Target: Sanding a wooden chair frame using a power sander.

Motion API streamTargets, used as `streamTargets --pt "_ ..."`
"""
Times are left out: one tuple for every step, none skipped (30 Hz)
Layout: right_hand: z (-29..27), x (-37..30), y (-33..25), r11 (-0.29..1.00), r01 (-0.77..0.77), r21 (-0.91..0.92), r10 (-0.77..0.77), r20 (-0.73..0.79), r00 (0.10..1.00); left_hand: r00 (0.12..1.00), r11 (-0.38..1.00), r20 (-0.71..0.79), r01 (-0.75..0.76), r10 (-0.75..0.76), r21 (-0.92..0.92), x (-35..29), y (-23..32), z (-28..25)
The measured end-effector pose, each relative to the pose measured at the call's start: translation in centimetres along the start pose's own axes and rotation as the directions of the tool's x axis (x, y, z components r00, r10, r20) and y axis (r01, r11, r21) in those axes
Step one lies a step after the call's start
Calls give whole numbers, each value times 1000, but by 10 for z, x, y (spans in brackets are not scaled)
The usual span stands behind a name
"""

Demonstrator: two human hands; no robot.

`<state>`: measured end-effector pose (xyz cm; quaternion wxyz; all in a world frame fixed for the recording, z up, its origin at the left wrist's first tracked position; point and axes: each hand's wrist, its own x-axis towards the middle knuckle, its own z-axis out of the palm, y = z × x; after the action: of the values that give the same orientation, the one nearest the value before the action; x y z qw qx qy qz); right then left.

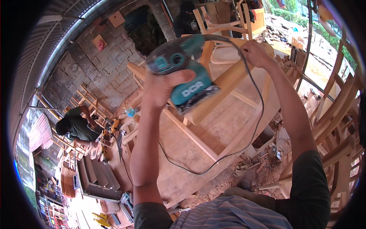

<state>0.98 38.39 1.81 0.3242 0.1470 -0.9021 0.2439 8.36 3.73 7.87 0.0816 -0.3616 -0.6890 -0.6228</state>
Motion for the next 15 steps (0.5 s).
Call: streamTargets --pt "1 2 17 1000 23 10 -23 17 1000 1000 1000 -3 -5 5 -7 0 3 10" --pt "-1 3 12 999 47 26 -48 38 998 1000 1000 11 -7 7 10 -1 7 18" --pt "-2 2 8 998 51 26 -52 43 998 1000 1000 24 -9 8 28 -2 9 21" --pt "-4 -1 4 999 -15 50 13 52 999 999 998 27 -37 35 49 -2 9 15" --pt "-7 -6 -4 993 -92 71 87 61 994 999 999 29 -33 32 43 -3 9 7" --pt "-6 -5 -3 993 -97 68 93 65 994 1000 1000 -2 9 -9 17 -3 9 -1" --pt "-7 -1 -1 997 -29 68 26 45 999 998 999 -31 51 -51 -9 -3 8 -8" --pt "-7 3 -2 997 46 67 -47 20 999 996 997 -35 80 -80 -7 0 7 -14" --pt "-7 2 -4 997 47 63 -48 18 999 996 997 -34 76 -76 -9 0 4 -15" --pt "-5 -1 -6 999 21 45 -22 23 999 999 1000 -31 27 -27 4 -1 2 -15" --pt "-5 -2 -9 1000 -2 25 2 29 1000 999 1000 -29 -24 25 17 -1 1 -14" --pt "-5 -2 -9 1000 2 21 -3 28 1000 997 996 -20 -75 76 49 0 3 -10" --pt "-6 -3 -6 998 -11 60 9 29 1000 996 996 -23 -80 81 47 2 2 -12" --pt "-8 -4 -6 995 -27 100 24 35 999 999 998 -33 -41 43 55 4 1 -12" --pt "-8 -4 -6 995 -25 97 21 38 999 999 998 -43 -1 4 62 5 0 -13"
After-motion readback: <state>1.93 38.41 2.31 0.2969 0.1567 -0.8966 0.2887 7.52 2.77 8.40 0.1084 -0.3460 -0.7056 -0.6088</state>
